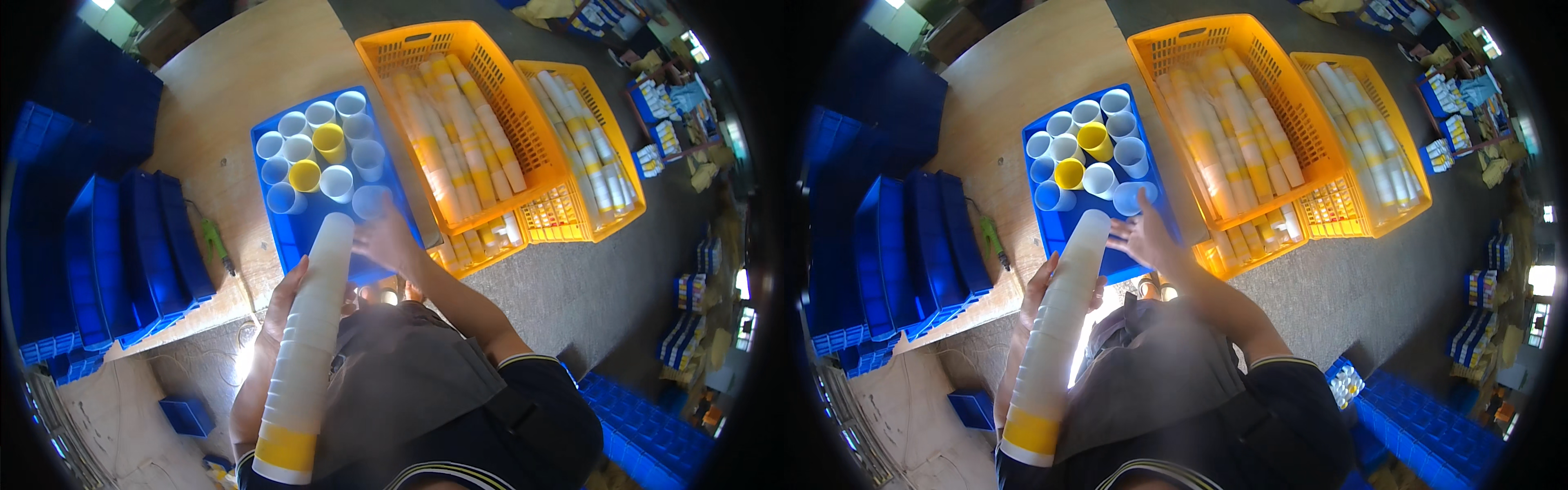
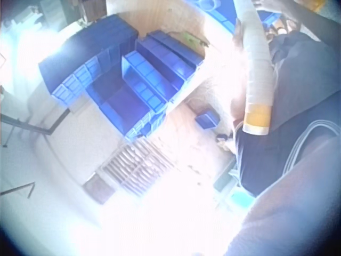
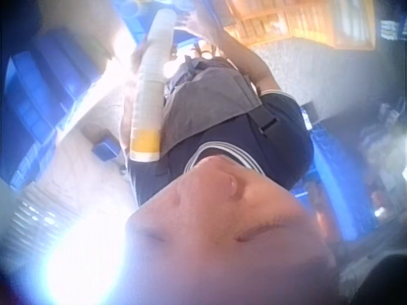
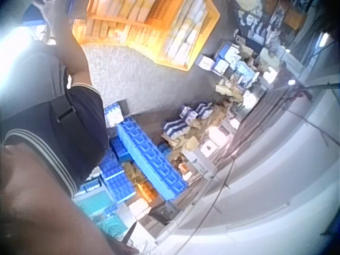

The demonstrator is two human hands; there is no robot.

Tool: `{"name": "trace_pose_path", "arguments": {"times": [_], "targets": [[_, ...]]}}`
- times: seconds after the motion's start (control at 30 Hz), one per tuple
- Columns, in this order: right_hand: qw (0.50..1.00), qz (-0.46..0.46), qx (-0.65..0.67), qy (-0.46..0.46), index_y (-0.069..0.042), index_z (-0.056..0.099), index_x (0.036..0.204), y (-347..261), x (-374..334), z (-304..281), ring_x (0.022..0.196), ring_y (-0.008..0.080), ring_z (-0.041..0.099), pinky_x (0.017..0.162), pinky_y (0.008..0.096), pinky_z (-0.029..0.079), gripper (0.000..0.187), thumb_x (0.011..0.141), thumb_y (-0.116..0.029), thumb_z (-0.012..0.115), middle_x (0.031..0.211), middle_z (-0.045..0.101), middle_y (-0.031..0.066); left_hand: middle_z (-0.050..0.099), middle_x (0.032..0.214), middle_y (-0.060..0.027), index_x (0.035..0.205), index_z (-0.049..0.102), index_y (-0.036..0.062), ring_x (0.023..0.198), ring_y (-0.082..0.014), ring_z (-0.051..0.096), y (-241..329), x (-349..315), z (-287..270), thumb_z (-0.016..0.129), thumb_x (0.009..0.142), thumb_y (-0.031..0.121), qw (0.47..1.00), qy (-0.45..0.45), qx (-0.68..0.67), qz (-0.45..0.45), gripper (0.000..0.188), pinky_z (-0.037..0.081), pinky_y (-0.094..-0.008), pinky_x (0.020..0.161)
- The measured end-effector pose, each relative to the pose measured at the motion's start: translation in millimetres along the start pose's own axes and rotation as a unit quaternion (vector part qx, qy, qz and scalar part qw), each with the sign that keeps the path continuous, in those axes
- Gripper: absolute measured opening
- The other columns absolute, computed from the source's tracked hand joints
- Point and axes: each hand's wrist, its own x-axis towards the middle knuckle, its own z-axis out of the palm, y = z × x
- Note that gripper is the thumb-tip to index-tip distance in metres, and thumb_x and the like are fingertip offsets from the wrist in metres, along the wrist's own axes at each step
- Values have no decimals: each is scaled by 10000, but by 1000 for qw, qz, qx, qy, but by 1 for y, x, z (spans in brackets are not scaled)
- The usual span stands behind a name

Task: The person stacks blue trays, then fills white plastic cups with a yellow liquid from a large bottle. They place filled trays onto a conveyor belt and repeat the process with additional trays.

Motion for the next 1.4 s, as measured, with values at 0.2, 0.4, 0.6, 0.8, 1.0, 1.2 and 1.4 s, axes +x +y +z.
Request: {"name": "trace_pose_path", "arguments": {"times": [0.2,0.4,0.6,0.8,1.0,1.2,1.4], "targets": [[947,24,-218,-234,-53,522,1129,36,-1,3,1008,231,592,905,399,468,463,874,-394,702,1035,603,114,666,890,-149,1157,549,-22,685,-242,680,19,-5,-11,606,939,333,944,73,304,-103,421,579,-333,578],[947,-51,-305,-90,-30,456,1265,17,32,7,1220,302,498,1017,519,374,655,902,-562,580,1252,540,168,666,916,-181,1178,534,-38,739,-259,689,11,-13,-11,593,941,401,989,90,109,-33,502,593,-363,660],[932,39,-276,-233,-17,480,1249,56,3,14,1158,267,514,967,474,421,561,956,-491,549,1179,560,126,664,937,-192,1178,535,-31,772,-263,686,21,-25,-31,563,959,424,989,29,114,-89,506,585,-362,674],[984,59,-169,21,-25,502,1210,57,21,32,1142,279,554,1004,466,406,563,934,-510,579,1155,610,146,658,908,-117,1125,577,0,752,-180,660,30,-34,-48,595,942,442,990,82,103,-54,480,553,-295,641],[947,149,-222,-178,-42,495,1215,76,7,13,1073,242,587,988,397,424,501,962,-469,563,1148,603,99,670,922,-157,1152,551,-31,754,-198,687,39,-40,-66,598,950,393,945,84,289,-129,472,581,-305,675],[981,125,-138,-51,-34,459,1245,86,27,30,1168,256,540,1060,444,358,590,961,-548,513,1150,591,120,647,1028,-188,1242,499,-31,855,-229,679,53,-48,-65,625,930,403,984,44,135,-108,550,577,-342,775],[776,-183,-592,-119,-65,532,1235,48,-28,13,1097,220,571,984,402,408,382,943,-298,612,1115,625,110,647,1089,-227,1279,486,-18,877,-303,690,52,-35,-67,639,901,434,958,22,170,-230,608,574,-432,805]]}}
